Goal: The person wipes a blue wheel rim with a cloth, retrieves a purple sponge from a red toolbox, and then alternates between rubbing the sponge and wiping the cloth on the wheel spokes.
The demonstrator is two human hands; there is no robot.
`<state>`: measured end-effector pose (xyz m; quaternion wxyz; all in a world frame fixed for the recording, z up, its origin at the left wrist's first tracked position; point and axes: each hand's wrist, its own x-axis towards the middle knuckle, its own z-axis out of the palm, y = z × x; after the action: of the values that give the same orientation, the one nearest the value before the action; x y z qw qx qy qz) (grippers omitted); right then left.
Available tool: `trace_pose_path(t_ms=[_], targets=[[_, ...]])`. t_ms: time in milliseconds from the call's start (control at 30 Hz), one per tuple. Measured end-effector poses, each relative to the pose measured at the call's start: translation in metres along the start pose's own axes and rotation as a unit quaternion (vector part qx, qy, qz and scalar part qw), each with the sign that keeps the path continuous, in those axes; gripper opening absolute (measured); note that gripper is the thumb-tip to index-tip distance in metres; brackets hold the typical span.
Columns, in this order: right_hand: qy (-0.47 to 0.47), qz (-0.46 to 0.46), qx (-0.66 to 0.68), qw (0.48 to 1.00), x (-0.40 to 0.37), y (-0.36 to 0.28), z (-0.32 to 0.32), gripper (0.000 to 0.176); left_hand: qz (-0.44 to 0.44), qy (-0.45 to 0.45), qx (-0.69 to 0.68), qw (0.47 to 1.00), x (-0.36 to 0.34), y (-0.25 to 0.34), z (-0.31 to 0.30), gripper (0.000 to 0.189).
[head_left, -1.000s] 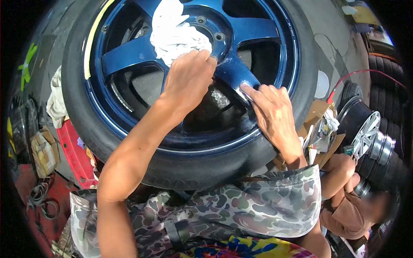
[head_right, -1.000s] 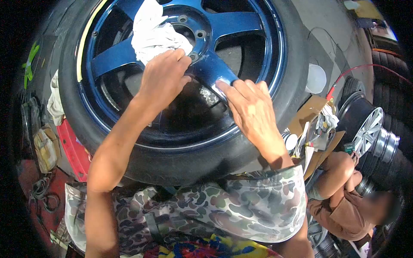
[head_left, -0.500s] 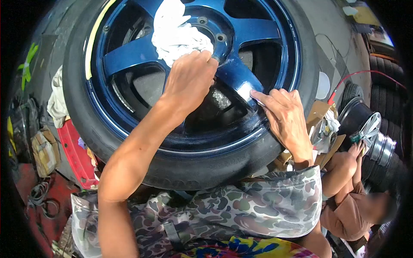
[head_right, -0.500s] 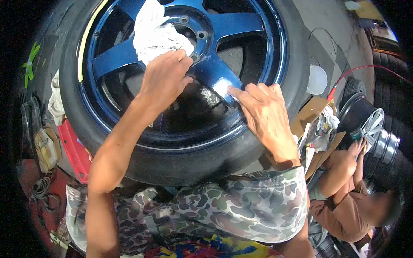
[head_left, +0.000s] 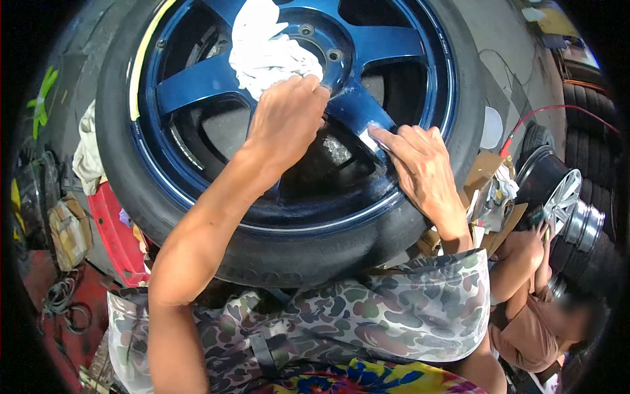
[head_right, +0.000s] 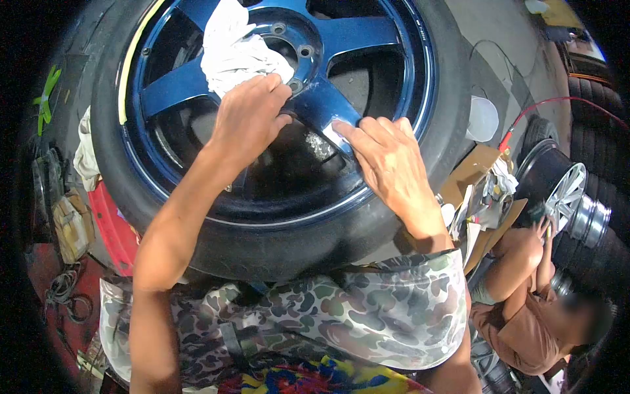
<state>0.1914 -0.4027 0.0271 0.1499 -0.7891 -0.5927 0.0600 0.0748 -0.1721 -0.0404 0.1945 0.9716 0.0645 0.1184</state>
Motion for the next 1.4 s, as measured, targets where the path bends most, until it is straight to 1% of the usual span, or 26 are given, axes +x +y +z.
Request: trace_pose_path(t_ms=[100,167,300,367,433,500,567,633,700,767,833,967,1033,1167,1233,1300,1333,1400], targets=[[-0.013,0.001,0.000,1.000,-0.002,0.003,-0.004,0.037,-0.002,0.002,-0.009,1.000,-0.001,-0.002,-0.001,0.033],[-0.037,0.006,-0.003,0.999,-0.002,0.004,-0.009,0.035,-0.006,-0.002,-0.009,1.000,-0.004,0.000,-0.001,0.033],[0.008,-0.013,0.004,1.000,0.007,0.004,0.001,0.033,-0.005,-0.005,0.001,1.000,0.000,0.002,-0.001,0.033],[0.002,-0.007,0.011,1.000,0.001,0.003,-0.005,0.034,-0.007,-0.003,-0.001,1.000,-0.002,-0.001,-0.002,0.033],[-0.046,0.011,-0.002,0.999,-0.007,0.003,-0.013,0.035,0.000,0.005,0.001,1.000,-0.002,-0.001,0.000,0.033],[-0.049,0.016,-0.004,0.999,-0.006,0.001,-0.012,0.036,-0.008,0.001,0.006,1.000,-0.004,0.000,-0.001,0.033],[-0.011,-0.008,-0.005,1.000,0.002,0.002,-0.006,0.036,-0.004,0.000,0.015,1.000,-0.001,0.003,-0.001,0.033],[0.004,-0.003,-0.005,1.000,0.001,0.001,-0.004,0.035,-0.013,-0.016,0.006,1.000,-0.001,0.001,-0.003,0.033],[-0.033,0.015,-0.003,0.999,-0.006,0.001,-0.008,0.033,-0.009,-0.010,0.008,1.000,-0.001,-0.001,-0.002,0.033],[-0.047,0.023,-0.008,0.999,-0.007,-0.001,-0.012,0.033,-0.007,-0.005,0.001,1.000,-0.003,-0.002,0.000,0.033],[-0.021,0.011,0.008,1.000,-0.005,0.000,-0.010,0.033,-0.009,-0.009,0.020,1.000,-0.002,0.000,-0.002,0.033],[-0.008,0.016,0.032,0.999,-0.005,0.002,-0.004,0.034,-0.015,-0.020,0.008,1.000,0.000,-0.001,-0.004,0.033],[-0.016,0.020,0.032,0.999,-0.005,0.000,-0.010,0.033,-0.003,-0.006,0.000,1.000,-0.002,-0.001,-0.002,0.033],[-0.021,0.016,0.010,1.000,-0.004,0.001,-0.007,0.033,-0.012,-0.013,0.016,1.000,0.000,0.001,-0.002,0.034],[-0.015,0.021,0.020,0.999,-0.002,0.000,-0.005,0.033,-0.019,-0.025,0.003,0.999,0.000,0.001,-0.004,0.034],[-0.014,0.022,0.036,0.999,-0.006,-0.001,-0.009,0.033,-0.012,-0.012,0.005,1.000,-0.001,-0.001,-0.003,0.034],[-0.024,0.027,0.032,0.999,-0.009,-0.002,-0.012,0.033,-0.005,0.000,0.002,1.000,-0.001,0.000,-0.001,0.034],[-0.039,0.037,0.028,0.998,-0.008,-0.004,-0.015,0.033,-0.009,-0.005,0.002,1.000,-0.001,0.001,-0.002,0.034]])
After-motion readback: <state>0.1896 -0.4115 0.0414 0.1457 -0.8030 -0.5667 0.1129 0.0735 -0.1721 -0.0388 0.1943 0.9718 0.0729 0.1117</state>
